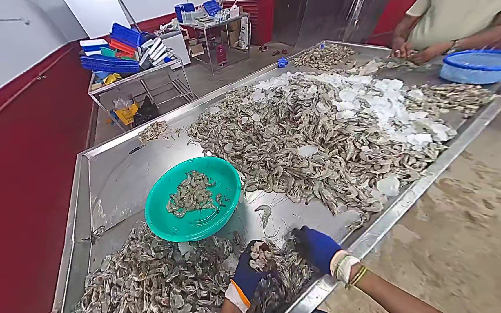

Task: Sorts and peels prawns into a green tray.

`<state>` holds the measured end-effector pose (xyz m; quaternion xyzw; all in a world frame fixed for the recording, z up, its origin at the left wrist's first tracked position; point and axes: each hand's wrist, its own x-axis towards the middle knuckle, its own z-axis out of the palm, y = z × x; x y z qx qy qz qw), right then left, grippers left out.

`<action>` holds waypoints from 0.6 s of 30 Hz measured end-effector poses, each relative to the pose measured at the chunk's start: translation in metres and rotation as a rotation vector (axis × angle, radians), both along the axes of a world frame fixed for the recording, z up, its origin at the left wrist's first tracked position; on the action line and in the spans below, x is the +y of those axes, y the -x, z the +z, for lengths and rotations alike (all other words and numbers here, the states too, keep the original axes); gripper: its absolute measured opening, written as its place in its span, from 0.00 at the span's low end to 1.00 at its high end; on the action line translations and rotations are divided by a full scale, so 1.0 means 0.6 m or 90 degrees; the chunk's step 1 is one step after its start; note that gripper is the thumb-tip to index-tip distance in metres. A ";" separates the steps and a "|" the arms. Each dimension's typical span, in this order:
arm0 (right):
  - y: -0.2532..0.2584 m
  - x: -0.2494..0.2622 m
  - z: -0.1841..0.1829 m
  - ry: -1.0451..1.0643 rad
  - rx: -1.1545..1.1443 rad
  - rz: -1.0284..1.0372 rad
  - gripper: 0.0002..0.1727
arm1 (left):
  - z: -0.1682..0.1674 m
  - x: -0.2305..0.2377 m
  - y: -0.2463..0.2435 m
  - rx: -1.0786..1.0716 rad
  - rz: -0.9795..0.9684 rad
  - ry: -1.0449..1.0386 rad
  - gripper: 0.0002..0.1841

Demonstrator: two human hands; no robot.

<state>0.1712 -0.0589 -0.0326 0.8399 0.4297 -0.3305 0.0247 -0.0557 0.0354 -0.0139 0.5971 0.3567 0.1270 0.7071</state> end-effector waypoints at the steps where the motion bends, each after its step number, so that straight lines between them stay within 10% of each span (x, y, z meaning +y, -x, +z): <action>1: 0.010 0.016 0.013 -0.005 0.026 0.079 0.23 | -0.004 0.003 -0.001 -0.003 0.008 0.010 0.36; 6: -0.031 0.168 -0.017 -0.230 -0.022 0.460 0.18 | -0.025 0.010 -0.006 -0.150 0.049 -0.047 0.23; 8: -0.045 0.195 -0.033 -0.168 -0.035 0.351 0.10 | -0.016 0.021 -0.003 -0.189 0.030 -0.071 0.20; 12: -0.087 0.167 -0.014 -0.079 0.032 0.001 0.26 | -0.009 0.016 0.016 -0.189 0.123 -0.104 0.18; 18: -0.109 0.139 -0.009 -0.234 0.006 0.302 0.23 | -0.031 0.002 -0.011 -0.118 0.132 0.004 0.18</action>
